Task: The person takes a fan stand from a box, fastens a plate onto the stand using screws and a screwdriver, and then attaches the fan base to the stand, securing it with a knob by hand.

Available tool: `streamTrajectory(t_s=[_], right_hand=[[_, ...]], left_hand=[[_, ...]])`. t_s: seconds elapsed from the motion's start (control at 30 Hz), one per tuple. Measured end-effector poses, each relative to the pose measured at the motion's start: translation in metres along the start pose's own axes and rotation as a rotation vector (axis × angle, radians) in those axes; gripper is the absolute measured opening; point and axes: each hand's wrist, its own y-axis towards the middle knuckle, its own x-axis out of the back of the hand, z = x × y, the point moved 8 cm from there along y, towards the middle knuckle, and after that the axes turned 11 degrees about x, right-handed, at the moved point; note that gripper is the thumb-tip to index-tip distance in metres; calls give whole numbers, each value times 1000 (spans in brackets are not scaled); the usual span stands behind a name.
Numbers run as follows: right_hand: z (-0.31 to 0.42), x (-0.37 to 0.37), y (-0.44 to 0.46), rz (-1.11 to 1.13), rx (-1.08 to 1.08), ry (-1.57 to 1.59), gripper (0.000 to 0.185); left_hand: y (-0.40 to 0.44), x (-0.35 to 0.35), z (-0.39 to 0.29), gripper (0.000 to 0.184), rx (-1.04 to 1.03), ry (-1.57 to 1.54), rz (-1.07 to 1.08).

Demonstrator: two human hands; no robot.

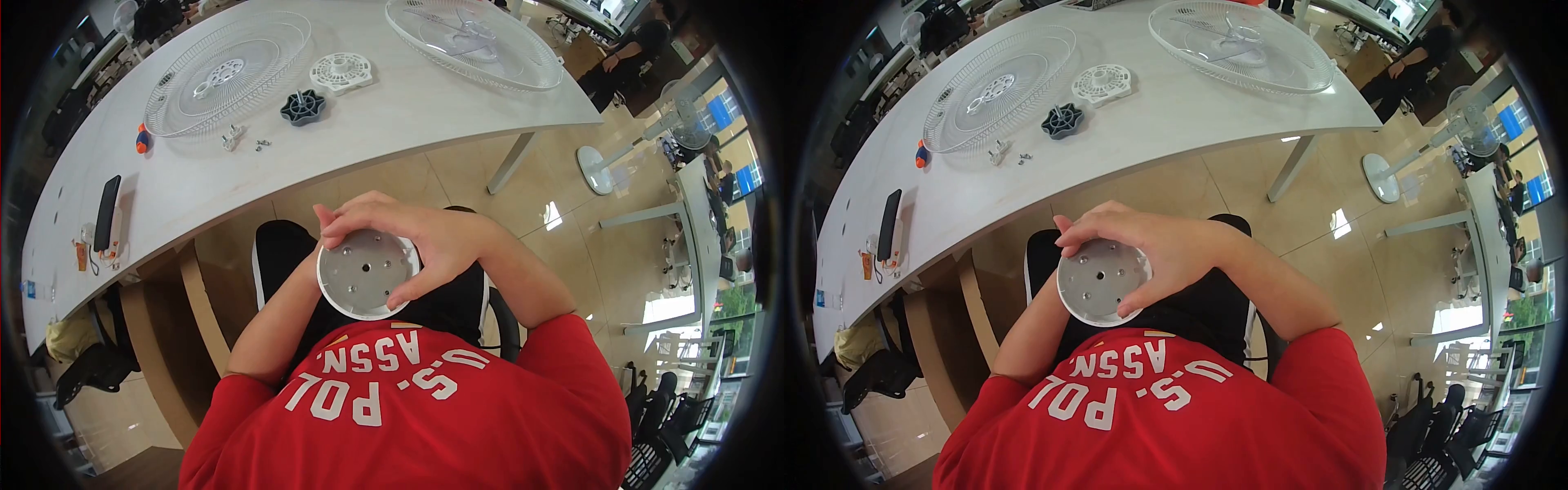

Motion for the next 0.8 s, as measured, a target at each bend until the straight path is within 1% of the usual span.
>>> streamTrajectory(t_s=[0.17,0.23,0.47,0.53,0.63,0.73,0.77,0.8], right_hand=[[-5,0,-4,-6,1,27,88],[-9,-1,-6,-1,-39,105,87],[-13,-1,-6,-9,-40,105,88],[-15,-1,-6,-81,-41,150,89],[-20,-2,-6,-108,-85,198,89],[-27,-4,-8,-130,-75,200,85],[-27,-4,-6,-122,-69,201,85],[-25,-4,-5,-117,-61,153,84]], left_hand=[[7,2,2,125,0,-118,131],[8,3,3,125,-3,-165,182],[8,8,6,124,-11,-332,356],[9,9,5,124,-17,-377,407],[8,10,5,123,-30,-444,485],[1,14,2,123,-55,-502,562],[-5,9,-4,123,-64,-497,561],[-10,10,-6,106,-60,-332,333]])
